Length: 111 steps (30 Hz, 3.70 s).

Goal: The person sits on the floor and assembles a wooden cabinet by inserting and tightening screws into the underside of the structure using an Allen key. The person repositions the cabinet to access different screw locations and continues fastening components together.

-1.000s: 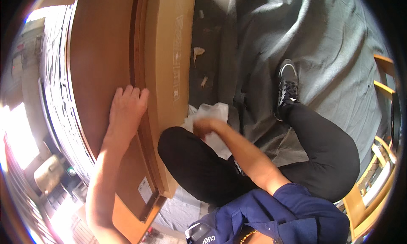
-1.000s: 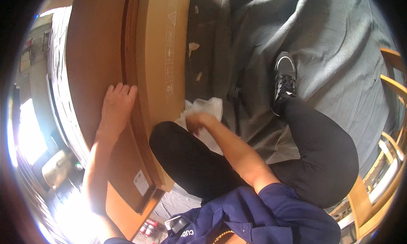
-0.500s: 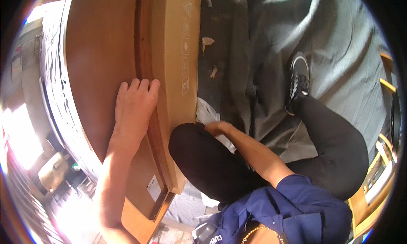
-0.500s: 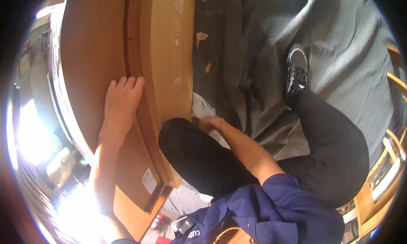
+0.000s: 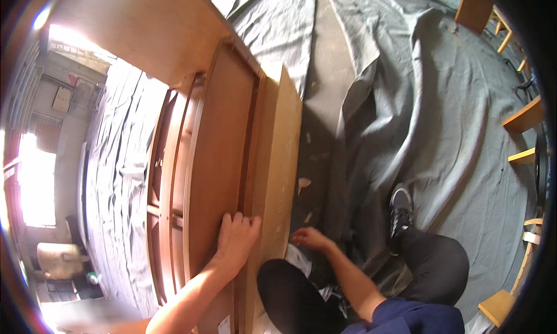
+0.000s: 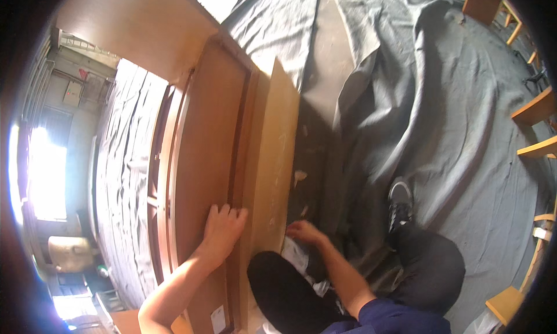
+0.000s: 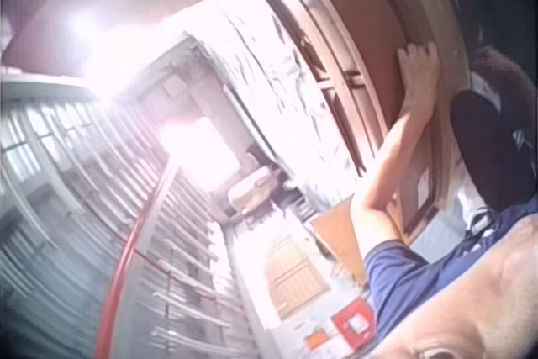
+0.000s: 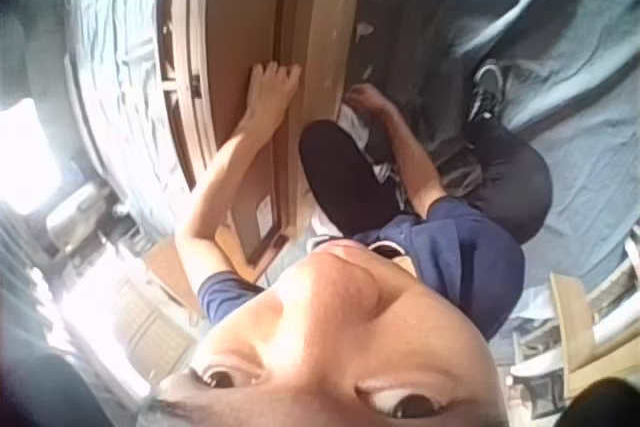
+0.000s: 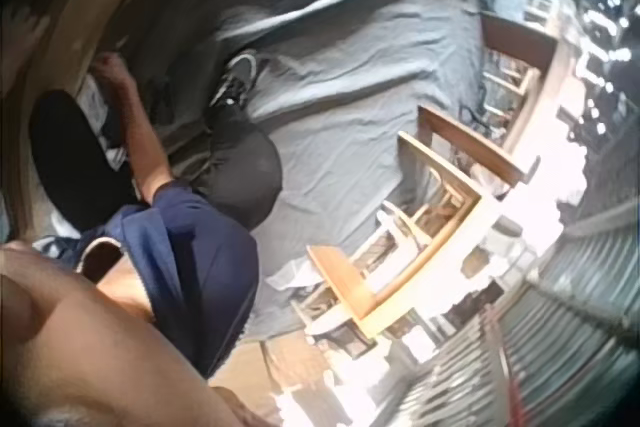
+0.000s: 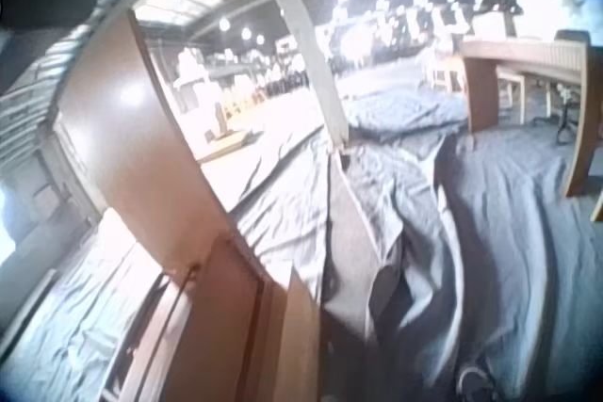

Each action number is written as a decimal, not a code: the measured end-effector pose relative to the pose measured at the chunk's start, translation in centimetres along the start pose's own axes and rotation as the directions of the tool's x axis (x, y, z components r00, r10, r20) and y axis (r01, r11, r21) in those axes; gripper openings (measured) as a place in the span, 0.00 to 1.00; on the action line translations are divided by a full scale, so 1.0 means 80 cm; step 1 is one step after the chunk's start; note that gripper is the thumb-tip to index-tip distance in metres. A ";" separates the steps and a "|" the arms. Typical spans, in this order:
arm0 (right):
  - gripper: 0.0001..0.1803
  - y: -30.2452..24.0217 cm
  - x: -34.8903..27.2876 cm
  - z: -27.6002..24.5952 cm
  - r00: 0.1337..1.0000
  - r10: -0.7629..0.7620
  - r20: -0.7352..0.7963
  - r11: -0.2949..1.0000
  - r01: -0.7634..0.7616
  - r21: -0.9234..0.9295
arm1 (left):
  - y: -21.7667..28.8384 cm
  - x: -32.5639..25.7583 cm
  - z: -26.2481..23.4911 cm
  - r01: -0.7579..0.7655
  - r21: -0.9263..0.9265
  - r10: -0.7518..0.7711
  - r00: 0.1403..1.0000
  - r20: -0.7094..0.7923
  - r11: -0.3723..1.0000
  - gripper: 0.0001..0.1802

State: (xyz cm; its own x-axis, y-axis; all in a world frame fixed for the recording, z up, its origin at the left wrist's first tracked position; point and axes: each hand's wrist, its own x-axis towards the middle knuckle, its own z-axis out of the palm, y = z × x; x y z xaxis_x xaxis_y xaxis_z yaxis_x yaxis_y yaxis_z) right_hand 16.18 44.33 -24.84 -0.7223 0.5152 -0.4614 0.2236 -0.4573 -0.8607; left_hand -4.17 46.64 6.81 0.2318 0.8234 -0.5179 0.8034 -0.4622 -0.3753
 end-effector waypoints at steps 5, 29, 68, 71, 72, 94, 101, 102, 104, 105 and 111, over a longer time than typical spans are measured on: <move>0.19 -0.078 0.005 0.021 0.999 -0.032 -0.033 0.993 0.028 -0.117 | -0.003 -0.005 -0.006 -0.009 0.013 0.009 1.000 -0.001 1.000 0.37; 0.17 -0.234 -0.051 0.012 0.887 -0.311 -0.341 0.947 0.319 -0.033 | 0.007 -0.002 -0.012 -0.020 0.111 0.031 0.995 -0.097 0.994 0.28; 0.14 -0.263 -0.072 -0.040 0.838 -0.311 -0.448 0.923 0.379 0.070 | 0.008 0.003 0.011 0.099 0.089 -0.099 0.995 -0.010 0.991 0.16; 0.14 -0.263 -0.074 -0.041 0.824 -0.309 -0.474 0.912 0.398 0.098 | 0.007 0.001 0.008 0.095 0.070 -0.096 0.995 0.010 0.993 0.14; 0.14 -0.262 -0.076 -0.044 0.824 -0.299 -0.482 0.920 0.382 0.082 | 0.006 0.000 0.006 0.087 0.065 -0.089 0.996 0.020 0.994 0.13; 0.15 -0.245 -0.069 -0.064 0.809 -0.262 -0.527 0.924 0.367 0.104 | -0.002 0.001 -0.011 -0.014 0.058 0.010 0.997 0.071 0.998 0.12; 0.16 -0.245 -0.075 -0.073 0.806 -0.258 -0.533 0.922 0.371 0.115 | -0.003 0.001 -0.017 -0.044 -0.036 0.047 0.993 0.108 0.998 0.14; 0.16 -0.245 -0.078 -0.075 0.804 -0.248 -0.540 0.924 0.364 0.118 | -0.003 0.001 -0.017 -0.043 -0.040 0.047 0.994 0.101 0.998 0.14; 0.16 -0.245 -0.083 -0.080 0.790 -0.242 -0.563 0.922 0.369 0.121 | -0.006 0.002 -0.022 -0.041 -0.052 0.045 0.995 0.084 0.998 0.15; 0.16 -0.246 -0.085 -0.083 0.779 -0.247 -0.576 0.919 0.377 0.116 | -0.007 0.002 -0.025 -0.039 -0.059 0.044 0.996 0.076 0.997 0.15; 0.15 -0.256 -0.091 -0.092 0.774 -0.236 -0.588 0.922 0.370 0.118 | -0.013 -0.012 -0.018 0.071 -0.033 -0.071 0.997 0.007 0.997 0.14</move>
State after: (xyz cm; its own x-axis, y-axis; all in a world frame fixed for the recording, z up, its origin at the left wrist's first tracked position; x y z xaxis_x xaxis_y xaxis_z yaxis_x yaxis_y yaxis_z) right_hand 21.71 55.28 -5.48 -0.2268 0.9327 -0.2805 -0.1382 -0.3159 -0.9387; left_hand -4.47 46.80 8.78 0.1705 0.8515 -0.4958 0.8354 -0.3918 -0.3856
